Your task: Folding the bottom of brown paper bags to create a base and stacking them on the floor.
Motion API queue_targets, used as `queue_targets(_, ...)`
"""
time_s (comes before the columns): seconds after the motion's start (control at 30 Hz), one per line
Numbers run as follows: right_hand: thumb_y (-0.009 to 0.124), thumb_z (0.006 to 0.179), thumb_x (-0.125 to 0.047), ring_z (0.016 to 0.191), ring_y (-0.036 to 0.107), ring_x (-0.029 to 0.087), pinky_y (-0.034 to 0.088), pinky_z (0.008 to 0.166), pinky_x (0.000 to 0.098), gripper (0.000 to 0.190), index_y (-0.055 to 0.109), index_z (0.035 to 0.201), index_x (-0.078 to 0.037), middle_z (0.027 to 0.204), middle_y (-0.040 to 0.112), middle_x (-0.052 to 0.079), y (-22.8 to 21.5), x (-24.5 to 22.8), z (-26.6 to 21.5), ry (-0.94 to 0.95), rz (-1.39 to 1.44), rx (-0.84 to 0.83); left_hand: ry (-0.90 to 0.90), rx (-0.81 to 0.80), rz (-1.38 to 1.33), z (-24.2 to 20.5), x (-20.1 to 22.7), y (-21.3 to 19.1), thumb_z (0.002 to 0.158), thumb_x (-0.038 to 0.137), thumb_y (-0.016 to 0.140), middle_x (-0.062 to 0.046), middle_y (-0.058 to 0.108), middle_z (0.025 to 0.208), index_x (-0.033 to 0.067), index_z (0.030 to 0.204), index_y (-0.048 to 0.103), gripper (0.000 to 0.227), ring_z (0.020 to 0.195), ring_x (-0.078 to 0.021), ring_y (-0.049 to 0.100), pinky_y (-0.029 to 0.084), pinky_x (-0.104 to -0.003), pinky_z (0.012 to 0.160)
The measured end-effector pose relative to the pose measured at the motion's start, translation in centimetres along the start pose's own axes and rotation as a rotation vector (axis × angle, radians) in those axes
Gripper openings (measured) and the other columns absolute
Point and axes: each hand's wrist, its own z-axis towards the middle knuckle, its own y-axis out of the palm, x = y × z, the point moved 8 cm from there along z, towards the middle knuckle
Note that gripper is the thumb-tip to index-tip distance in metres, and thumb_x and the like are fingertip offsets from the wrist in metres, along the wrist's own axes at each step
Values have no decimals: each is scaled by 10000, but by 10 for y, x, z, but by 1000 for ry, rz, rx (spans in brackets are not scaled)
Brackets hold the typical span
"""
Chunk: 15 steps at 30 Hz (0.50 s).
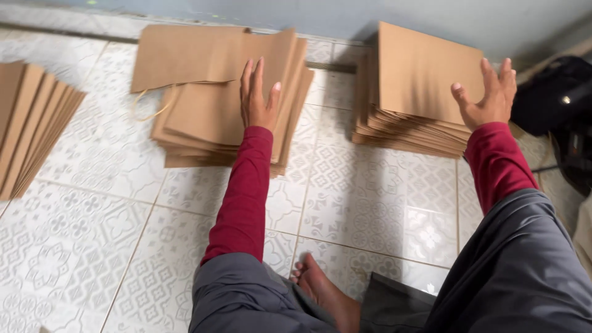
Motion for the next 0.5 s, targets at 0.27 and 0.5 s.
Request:
queue_targets(0.27,809,855,-332,1375,428,413,360,1125,560,569,660,1383,-180,1497,460,211,117,-225,4,-509,2,-99,-207,-204,281,-50,-128,-80,944,381,701,-84,314,1609,232,1478,521,583,1464,-342,338,286,-572,1165)
queue_targets(0.5,704,822,-168,1454,433,267,335,1176,536,516,689,1287,-392,1509,530,-7,236,-347,-70,-826,-217,-196,-145,-646,461,-99,-187,-53,802,643,757,45,334,1620,446,1433,520,702,1553,-272,151,-9,-697,1186)
